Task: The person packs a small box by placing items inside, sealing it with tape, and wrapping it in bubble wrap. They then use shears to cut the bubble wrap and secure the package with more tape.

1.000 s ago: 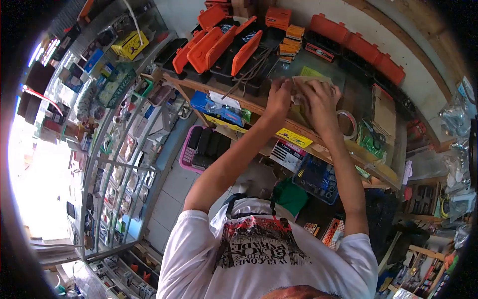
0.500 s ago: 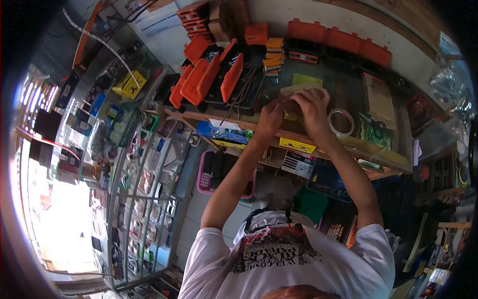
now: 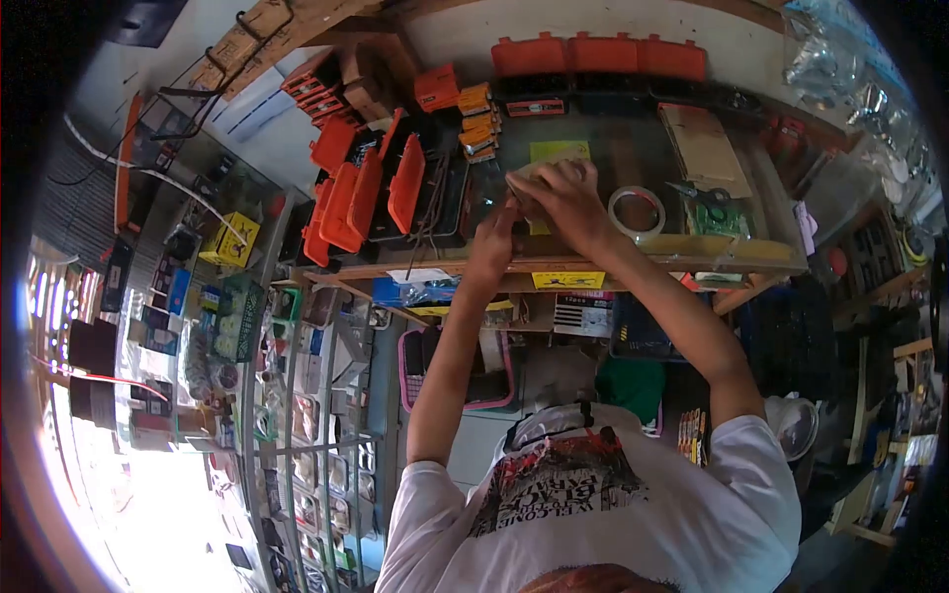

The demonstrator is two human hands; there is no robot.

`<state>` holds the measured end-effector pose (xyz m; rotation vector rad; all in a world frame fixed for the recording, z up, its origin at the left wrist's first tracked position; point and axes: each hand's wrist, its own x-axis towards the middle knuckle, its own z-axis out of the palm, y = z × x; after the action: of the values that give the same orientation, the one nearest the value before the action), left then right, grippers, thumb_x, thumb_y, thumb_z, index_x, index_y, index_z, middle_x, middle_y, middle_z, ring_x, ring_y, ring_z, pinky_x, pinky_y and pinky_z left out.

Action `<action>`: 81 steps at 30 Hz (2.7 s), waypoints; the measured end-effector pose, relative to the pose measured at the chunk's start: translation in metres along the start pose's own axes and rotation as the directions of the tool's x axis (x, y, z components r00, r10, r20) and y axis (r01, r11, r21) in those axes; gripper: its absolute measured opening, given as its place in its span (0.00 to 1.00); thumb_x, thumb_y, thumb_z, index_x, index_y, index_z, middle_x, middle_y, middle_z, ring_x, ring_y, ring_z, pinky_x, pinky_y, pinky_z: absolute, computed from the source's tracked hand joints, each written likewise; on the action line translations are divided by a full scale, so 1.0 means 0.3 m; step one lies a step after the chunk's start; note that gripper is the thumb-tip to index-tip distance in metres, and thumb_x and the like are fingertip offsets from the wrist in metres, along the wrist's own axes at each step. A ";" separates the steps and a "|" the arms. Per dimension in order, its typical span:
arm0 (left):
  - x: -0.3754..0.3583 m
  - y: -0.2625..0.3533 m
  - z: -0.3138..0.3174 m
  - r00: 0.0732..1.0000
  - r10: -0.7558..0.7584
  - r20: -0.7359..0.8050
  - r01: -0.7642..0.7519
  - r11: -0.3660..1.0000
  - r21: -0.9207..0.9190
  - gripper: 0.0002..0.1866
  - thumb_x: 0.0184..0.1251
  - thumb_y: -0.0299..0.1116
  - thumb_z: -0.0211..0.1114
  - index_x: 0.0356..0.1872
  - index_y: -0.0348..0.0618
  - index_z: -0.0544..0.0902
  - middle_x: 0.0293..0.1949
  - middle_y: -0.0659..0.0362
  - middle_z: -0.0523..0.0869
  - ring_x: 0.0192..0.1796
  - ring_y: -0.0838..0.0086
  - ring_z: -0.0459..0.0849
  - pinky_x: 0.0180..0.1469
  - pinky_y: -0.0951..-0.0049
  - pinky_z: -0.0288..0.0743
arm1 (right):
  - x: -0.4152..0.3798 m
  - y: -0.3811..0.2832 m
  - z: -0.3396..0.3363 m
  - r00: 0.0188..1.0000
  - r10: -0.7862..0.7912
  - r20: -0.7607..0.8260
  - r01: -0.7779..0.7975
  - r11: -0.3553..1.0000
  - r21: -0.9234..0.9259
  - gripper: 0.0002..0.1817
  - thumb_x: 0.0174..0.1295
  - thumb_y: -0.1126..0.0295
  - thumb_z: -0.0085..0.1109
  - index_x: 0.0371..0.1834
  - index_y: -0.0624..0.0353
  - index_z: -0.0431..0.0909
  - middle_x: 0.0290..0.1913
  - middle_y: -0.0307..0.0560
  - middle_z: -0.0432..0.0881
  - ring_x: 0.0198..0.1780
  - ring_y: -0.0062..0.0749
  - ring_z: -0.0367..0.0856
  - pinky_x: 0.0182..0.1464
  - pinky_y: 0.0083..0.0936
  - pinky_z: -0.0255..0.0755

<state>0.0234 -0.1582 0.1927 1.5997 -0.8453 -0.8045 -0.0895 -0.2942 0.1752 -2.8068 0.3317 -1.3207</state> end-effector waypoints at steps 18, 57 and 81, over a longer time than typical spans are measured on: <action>-0.283 -0.125 -0.026 0.976 0.217 -0.032 -0.218 0.975 -0.040 0.16 0.83 0.40 0.52 0.56 0.41 0.81 0.50 0.61 0.84 0.29 0.84 0.70 0.30 0.81 0.61 | -0.015 -0.031 0.013 0.966 0.236 -0.107 -0.254 0.944 -0.210 0.21 0.59 0.60 0.68 0.56 0.47 0.81 0.53 0.40 0.78 0.59 0.41 0.72 0.61 0.52 0.60; -0.478 -0.364 0.031 0.911 -0.401 0.093 0.399 0.916 0.038 0.22 0.75 0.50 0.62 0.57 0.44 0.78 0.43 0.56 0.86 0.29 0.77 0.77 0.28 0.80 0.70 | -1.914 1.074 -0.999 0.225 0.941 -0.251 -0.248 -0.194 -0.949 0.16 0.65 0.66 0.56 0.55 0.51 0.81 0.60 0.50 0.81 0.53 0.45 0.81 0.59 0.54 0.70; -0.371 -0.411 0.139 0.902 -0.076 0.425 0.045 0.996 0.083 0.22 0.79 0.46 0.58 0.60 0.38 0.77 0.43 0.54 0.87 0.28 0.78 0.78 0.28 0.78 0.69 | -1.476 0.808 -1.782 0.239 0.914 -0.329 -0.956 0.281 0.088 0.21 0.78 0.56 0.50 0.56 0.61 0.83 0.49 0.38 0.87 0.51 0.27 0.81 0.62 0.26 0.69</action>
<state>-0.0557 -0.0663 0.0718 1.5387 -1.1503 -1.2113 -0.8163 -0.4045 0.1552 -1.6209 1.8292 -1.3031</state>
